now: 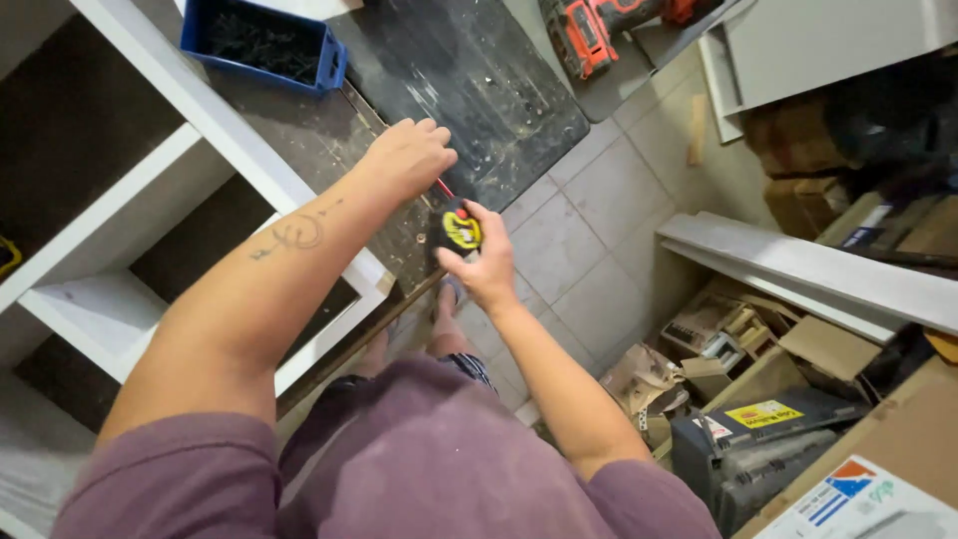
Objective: Assembling a wooden shelf unit by drilling, screwing pieces together, and measuring dimensions with a tape measure.
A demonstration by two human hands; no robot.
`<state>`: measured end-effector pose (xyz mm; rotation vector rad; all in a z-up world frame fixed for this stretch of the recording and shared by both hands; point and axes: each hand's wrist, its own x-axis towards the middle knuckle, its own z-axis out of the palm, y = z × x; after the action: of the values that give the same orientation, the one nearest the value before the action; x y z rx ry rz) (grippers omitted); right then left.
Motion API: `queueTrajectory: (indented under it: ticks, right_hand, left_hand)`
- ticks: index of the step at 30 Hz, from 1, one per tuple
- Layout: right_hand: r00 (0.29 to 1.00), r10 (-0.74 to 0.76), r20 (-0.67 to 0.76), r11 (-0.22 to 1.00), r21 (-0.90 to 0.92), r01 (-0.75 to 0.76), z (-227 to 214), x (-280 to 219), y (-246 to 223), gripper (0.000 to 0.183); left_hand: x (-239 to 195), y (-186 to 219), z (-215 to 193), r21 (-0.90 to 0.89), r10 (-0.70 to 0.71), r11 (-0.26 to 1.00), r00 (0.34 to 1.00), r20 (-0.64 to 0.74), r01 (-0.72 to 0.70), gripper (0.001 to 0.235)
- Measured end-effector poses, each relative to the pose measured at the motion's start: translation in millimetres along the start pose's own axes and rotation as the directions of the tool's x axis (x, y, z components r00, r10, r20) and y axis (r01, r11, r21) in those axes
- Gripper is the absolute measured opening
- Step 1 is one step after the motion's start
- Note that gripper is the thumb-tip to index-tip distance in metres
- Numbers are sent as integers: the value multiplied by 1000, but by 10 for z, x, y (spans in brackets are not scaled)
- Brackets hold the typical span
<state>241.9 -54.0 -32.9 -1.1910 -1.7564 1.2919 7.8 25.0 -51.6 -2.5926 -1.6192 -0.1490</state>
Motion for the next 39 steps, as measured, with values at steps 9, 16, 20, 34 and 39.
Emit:
queueTrajectory:
  ticks: [9, 16, 20, 34, 39]
  right_hand:
    - [878, 218, 426, 217, 856, -470, -733, -385, 341, 90]
    - [855, 204, 477, 119, 855, -505, -738, -344, 52, 73]
    - [881, 57, 469, 241, 850, -468, -578, -298, -297, 91]
    - [909, 39, 416, 480, 790, -382, -200, -1576, -1216, 96]
    - [936, 146, 320, 813, 501, -298, 297, -2264, -1751, 76]
  left_hand:
    - [164, 46, 591, 82, 129, 989, 991, -23, -127, 24]
    - [-78, 58, -88, 43, 97, 994, 984, 146, -105, 31]
    - [-263, 98, -78, -9, -11, 1000, 986, 165, 13, 21]
    - [-917, 510, -1794, -496, -164, 846, 980, 109, 197, 23]
    - [-2354, 1104, -2555, -780, -121, 511, 928, 352, 362, 37]
